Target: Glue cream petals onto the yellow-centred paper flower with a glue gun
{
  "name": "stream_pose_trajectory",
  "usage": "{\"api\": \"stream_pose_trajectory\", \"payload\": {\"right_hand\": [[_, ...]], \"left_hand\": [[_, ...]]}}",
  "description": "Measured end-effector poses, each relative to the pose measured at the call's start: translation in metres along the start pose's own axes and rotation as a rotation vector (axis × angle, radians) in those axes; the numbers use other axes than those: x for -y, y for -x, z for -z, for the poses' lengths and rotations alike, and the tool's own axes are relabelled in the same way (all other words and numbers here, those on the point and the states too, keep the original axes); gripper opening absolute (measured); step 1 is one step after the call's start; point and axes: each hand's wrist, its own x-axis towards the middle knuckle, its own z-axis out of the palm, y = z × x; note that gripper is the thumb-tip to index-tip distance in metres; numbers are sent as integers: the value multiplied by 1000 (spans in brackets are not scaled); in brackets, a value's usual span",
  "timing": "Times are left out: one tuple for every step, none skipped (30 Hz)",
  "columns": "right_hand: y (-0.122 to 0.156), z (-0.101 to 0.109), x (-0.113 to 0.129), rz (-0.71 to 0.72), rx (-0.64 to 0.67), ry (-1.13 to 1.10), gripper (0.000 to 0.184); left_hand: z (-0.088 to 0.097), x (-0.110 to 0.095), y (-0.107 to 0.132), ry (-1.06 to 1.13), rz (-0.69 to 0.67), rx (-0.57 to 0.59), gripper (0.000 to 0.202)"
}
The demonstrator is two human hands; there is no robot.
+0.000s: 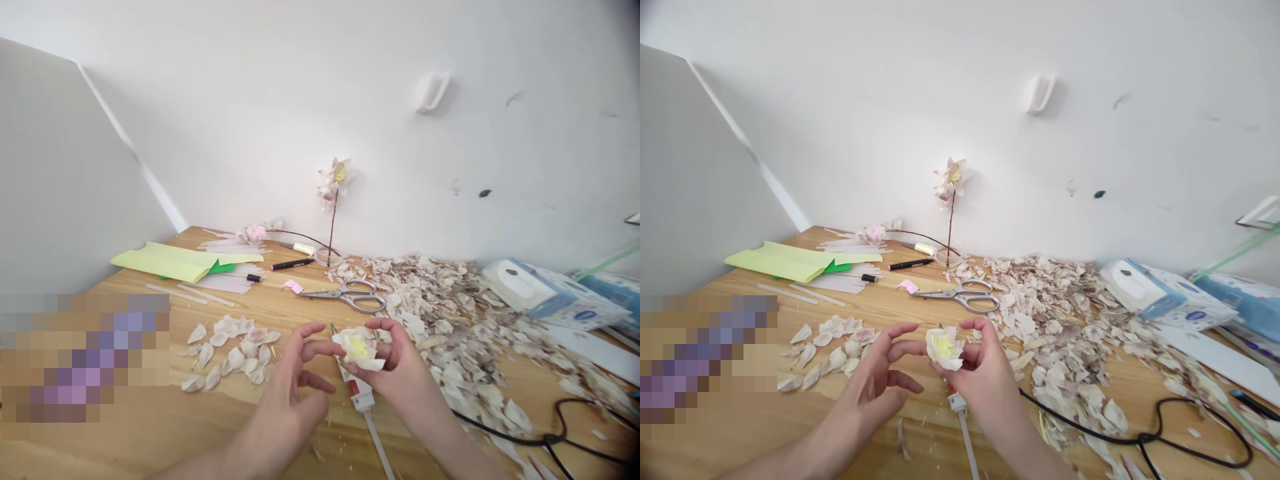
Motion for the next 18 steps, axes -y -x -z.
{"api": "stream_pose_trajectory", "payload": {"right_hand": [[0,0,0,6,4,4,54],[1,-1,1,9,10,9,54],[1,-1,1,9,13,12,55],[1,-1,1,8,16,13,55],[1,-2,1,7,18,14,55],[1,-2,2,7,15,16,55],[1,-2,2,9,8,18,54],[1,-1,2,12,-2,21,53],[0,-1,2,15,-17,23,52],[0,0,2,18,-31,24,52],[-1,1,2,21,-48,26,53],[-2,1,2,20,-54,30,54],[-3,2,2,15,-50,36,55],[-4,2,2,8,-37,42,56],[-4,2,3,0,-14,52,55],[-3,2,2,-7,11,73,54],[-2,2,2,-4,31,114,52],[-1,1,1,16,45,185,48]], "left_hand": [[0,0,-1,12,-7,-11,59],[0,-1,-2,20,-12,-20,58],[0,-1,-3,27,-17,-26,57],[1,-2,-4,34,-20,-27,57],[1,-3,-5,39,-21,-22,57],[1,-3,-5,43,-20,-17,57],[1,-4,-6,41,-22,-16,57],[1,-4,-6,32,-29,-20,56],[2,-4,-6,18,-40,-26,56],[2,-4,-7,2,-53,-41,55],[2,-3,-7,-13,-66,-63,54],[3,-2,-8,-22,-75,-85,53],[3,0,-10,-27,-76,-106,52],[4,3,-11,-28,-69,-119,51],[4,5,-13,-30,-59,-121,50],[5,6,-15,-35,-48,-119,49],[7,7,-18,-41,-41,-119,48],[9,5,-20,-48,-40,-134,47]]}}
